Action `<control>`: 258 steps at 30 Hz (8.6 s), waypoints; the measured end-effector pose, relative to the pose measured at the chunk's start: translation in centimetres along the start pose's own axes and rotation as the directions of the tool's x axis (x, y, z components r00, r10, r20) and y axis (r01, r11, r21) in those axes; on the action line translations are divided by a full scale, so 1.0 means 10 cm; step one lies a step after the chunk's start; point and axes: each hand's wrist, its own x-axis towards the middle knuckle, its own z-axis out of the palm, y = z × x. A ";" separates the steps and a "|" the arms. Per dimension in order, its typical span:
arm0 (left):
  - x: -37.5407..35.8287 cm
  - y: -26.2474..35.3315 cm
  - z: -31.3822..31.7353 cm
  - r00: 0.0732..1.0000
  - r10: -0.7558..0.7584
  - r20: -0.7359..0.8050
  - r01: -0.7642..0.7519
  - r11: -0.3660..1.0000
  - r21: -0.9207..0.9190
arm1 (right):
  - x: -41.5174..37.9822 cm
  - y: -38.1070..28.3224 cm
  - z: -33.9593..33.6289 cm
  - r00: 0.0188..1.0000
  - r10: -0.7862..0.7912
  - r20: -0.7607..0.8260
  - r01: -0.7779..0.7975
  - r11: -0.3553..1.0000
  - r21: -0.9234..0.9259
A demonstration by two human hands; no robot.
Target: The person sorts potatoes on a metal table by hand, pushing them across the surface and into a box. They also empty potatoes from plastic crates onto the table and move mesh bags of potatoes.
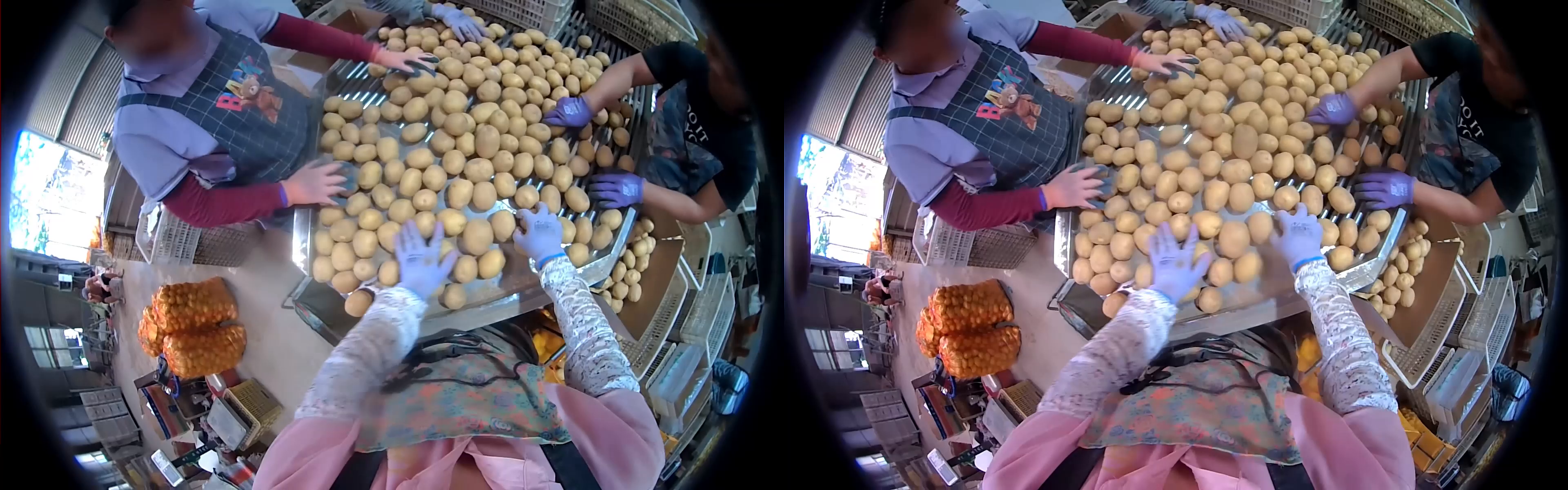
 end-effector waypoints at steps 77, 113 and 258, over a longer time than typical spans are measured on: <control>-0.23 0.54 -0.43 0.869 0.487 -0.082 -0.473 0.773 -0.422 | -1.16 -0.27 -0.02 0.929 -0.088 0.359 -0.354 -0.488 0.798; 0.47 -1.23 -0.15 0.945 -0.140 0.295 0.147 0.989 -0.004 | -0.86 -1.53 0.68 0.396 -0.914 -0.086 0.898 0.366 0.244; 0.19 -0.39 0.31 0.924 -0.317 -0.214 0.292 0.946 -0.141 | 0.38 0.75 -0.07 0.941 0.296 -0.162 -0.287 0.955 0.075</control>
